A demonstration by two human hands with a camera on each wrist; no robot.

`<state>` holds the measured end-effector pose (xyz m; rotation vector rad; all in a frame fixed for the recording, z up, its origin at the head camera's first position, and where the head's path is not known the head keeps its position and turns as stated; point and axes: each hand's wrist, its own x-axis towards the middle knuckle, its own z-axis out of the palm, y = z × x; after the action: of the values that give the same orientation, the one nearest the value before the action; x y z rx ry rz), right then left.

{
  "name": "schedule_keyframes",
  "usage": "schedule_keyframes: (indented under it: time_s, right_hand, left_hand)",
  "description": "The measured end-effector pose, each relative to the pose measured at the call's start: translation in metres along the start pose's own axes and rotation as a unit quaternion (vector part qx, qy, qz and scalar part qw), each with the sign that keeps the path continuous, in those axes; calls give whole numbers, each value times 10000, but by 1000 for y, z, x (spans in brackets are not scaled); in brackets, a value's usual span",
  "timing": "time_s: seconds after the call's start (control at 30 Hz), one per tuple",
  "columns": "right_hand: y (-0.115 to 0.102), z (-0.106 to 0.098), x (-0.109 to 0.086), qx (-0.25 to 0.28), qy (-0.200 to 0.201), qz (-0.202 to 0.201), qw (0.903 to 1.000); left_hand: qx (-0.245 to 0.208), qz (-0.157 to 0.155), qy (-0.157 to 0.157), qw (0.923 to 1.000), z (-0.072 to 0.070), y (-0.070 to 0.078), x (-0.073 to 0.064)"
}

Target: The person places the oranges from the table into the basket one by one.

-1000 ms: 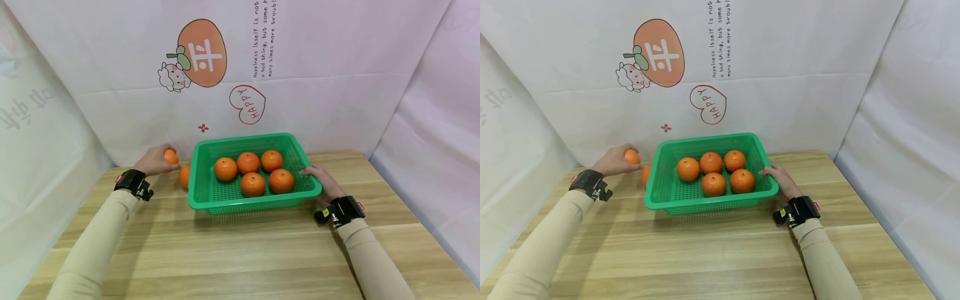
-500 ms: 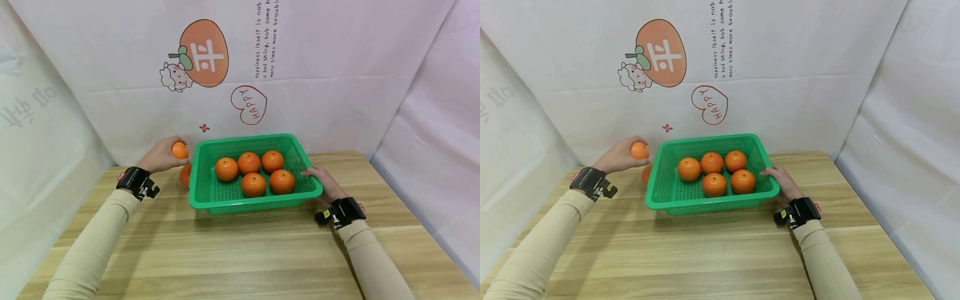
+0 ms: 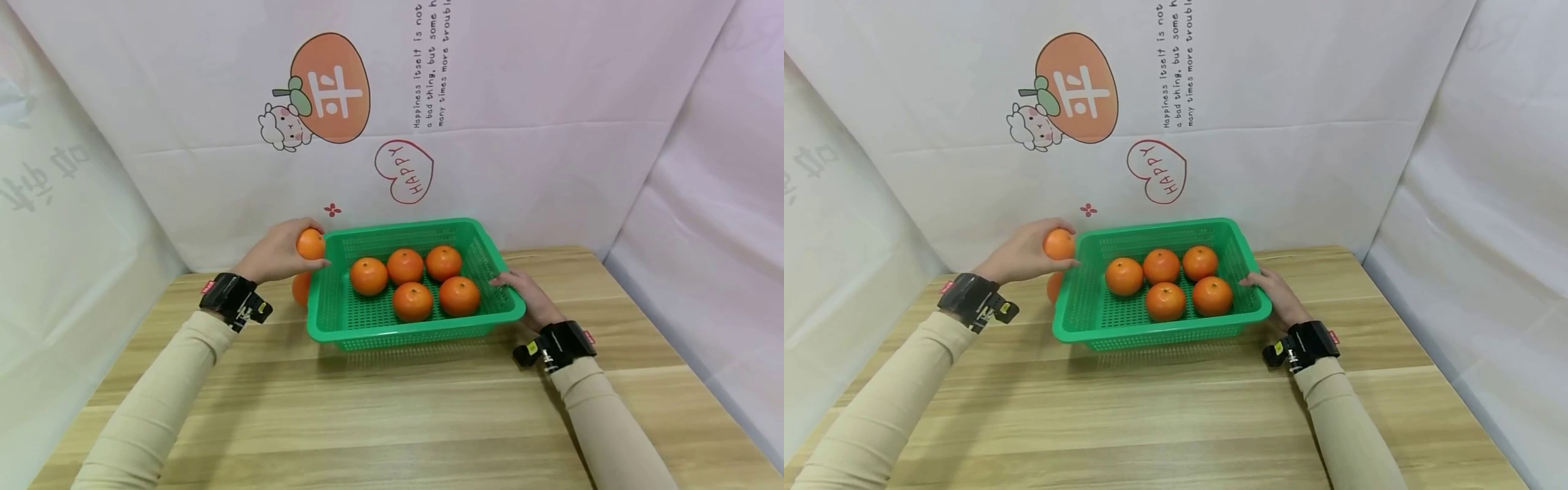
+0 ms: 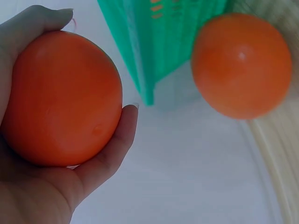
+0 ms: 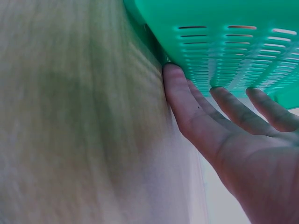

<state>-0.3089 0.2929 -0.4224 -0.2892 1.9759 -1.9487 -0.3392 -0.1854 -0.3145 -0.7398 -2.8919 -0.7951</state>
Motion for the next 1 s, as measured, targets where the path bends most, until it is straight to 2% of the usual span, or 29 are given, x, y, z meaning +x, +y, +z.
schedule_keyframes:
  time_s: [0.23,0.57,0.73,1.0]
  right_hand:
    - [2,0,1,40,17,14,10000]
    - [3,-1,1,38,42,6,10000]
    - [4,0,1,12,54,38,10000]
    - [3,0,1,81,40,-11,10000]
  left_hand:
    - [-73,278,-135,9995,6,23,0]
    - [7,975,-212,9950,13,53,3]
    - [-88,1093,-314,9935,20,62,4]
    - [-458,1056,-463,9923,29,76,5]
